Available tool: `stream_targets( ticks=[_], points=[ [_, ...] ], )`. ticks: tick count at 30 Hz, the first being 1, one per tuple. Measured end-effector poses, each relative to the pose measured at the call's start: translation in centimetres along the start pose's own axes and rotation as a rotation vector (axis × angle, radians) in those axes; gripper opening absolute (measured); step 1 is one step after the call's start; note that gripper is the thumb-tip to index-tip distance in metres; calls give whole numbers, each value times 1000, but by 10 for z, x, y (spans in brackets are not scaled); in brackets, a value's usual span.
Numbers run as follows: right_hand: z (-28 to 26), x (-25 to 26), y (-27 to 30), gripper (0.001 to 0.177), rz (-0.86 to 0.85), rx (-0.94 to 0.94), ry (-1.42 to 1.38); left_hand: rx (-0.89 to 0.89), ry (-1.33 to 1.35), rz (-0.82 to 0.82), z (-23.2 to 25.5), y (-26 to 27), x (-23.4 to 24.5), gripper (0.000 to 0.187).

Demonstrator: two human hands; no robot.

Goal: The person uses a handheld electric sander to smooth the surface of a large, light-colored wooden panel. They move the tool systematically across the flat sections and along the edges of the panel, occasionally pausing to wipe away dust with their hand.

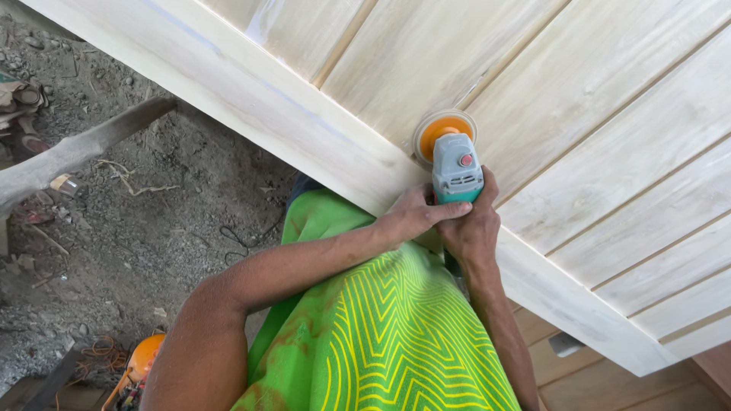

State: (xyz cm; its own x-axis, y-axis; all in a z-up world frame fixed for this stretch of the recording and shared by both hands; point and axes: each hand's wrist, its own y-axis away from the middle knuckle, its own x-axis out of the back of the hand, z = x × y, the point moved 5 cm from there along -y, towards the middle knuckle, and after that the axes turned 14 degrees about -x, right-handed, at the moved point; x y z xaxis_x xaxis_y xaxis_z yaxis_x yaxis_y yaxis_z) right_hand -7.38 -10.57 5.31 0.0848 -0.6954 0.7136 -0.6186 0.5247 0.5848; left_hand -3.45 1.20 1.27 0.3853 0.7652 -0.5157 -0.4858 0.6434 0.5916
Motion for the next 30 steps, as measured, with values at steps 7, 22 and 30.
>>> stream_targets(
  ticks=[7, 22, 30],
  points=[
    [-25, -13, 2, 98, 17, 72, 8, -52, -21, 9, 16, 9, 23, 74],
    [-111, -45, -12, 97, -27, 98, 77, -121, 23, 102, 59, 18, 93, 73],
    [-163, -62, -23, 97, -63, 107, 87, -165, 33, 167, 86, 21, 132, 76]
  ],
)
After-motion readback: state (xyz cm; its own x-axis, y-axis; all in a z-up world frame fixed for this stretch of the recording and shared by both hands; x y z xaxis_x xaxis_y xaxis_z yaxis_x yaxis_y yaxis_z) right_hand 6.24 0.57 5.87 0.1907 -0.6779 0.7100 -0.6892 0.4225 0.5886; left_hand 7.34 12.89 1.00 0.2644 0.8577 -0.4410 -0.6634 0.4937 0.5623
